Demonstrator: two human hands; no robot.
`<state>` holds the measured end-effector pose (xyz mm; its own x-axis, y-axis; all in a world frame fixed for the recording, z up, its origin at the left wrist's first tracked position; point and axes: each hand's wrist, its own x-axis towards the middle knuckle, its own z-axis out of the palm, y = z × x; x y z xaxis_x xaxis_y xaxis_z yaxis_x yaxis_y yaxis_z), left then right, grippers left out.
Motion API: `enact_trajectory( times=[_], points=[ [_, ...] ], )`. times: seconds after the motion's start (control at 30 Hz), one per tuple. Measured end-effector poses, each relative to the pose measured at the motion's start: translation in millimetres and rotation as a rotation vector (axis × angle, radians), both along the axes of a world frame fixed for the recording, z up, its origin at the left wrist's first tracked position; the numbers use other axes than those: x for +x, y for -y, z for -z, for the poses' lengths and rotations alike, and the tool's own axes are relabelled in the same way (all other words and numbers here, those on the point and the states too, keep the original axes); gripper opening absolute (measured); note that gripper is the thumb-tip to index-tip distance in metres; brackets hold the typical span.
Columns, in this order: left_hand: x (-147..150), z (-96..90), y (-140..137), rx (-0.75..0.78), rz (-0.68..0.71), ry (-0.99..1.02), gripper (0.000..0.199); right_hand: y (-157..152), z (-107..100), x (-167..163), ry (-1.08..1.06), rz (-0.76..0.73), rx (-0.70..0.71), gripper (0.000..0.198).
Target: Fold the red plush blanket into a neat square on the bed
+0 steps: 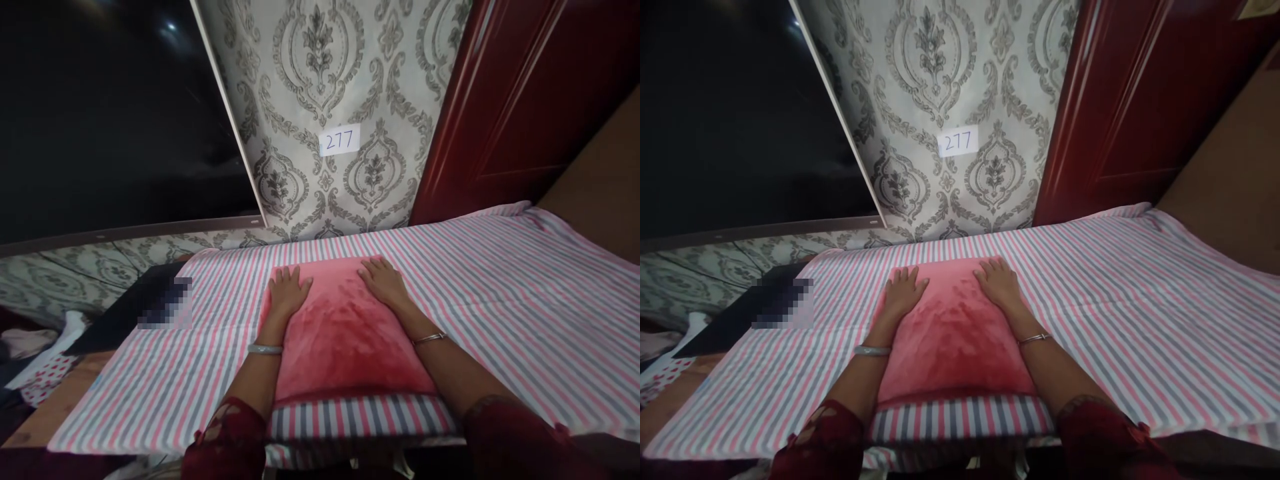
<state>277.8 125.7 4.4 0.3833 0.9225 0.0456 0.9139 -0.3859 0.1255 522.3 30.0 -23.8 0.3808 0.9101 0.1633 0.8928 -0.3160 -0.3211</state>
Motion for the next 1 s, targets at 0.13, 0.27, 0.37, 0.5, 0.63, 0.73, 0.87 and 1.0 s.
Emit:
enact_trajectory(
  times=[0.13, 0.27, 0.37, 0.5, 0.63, 0.73, 0.87, 1.0],
  points=[
    [-0.9, 0.3, 2.6, 0.010, 0.002, 0.014, 0.073, 3.5, -2.8, -3.2, 0.008, -0.001, 0.021, 0.050],
    [-1.0, -4.5, 3.5, -0.004, -0.003, 0.031, 0.073, 6.8, -11.9, -6.7, 0.012, -0.010, 0.012, 0.050],
    [-0.4, -18.7, 4.4, -0.057, -0.003, 0.028, 0.073, 8.7, -26.7, -10.1, -0.001, 0.001, -0.062, 0.052],
    [-2.6, -43.4, 20.8, -0.047, 0.050, 0.032, 0.074, 18.7, -51.9, -25.2, 0.039, -0.027, -0.090, 0.057],
    [-13.9, -40.9, 55.7, 0.109, 0.230, 0.019, 0.074, 40.3, -54.4, -50.0, 0.080, -0.178, -0.016, 0.058],
    [-25.1, -17.1, 73.8, 0.105, 0.221, -0.028, 0.073, 54.1, -35.3, -61.9, 0.105, -0.206, -0.031, 0.060],
    [-32.3, 8.0, 76.7, 0.094, 0.162, -0.050, 0.071, 59.7, -12.2, -64.1, 0.137, -0.181, -0.010, 0.061],
    [-32.6, 10.3, 74.9, 0.100, 0.171, -0.044, 0.073, 59.5, -7.8, -62.8, 0.143, -0.174, 0.007, 0.060]
  ],
)
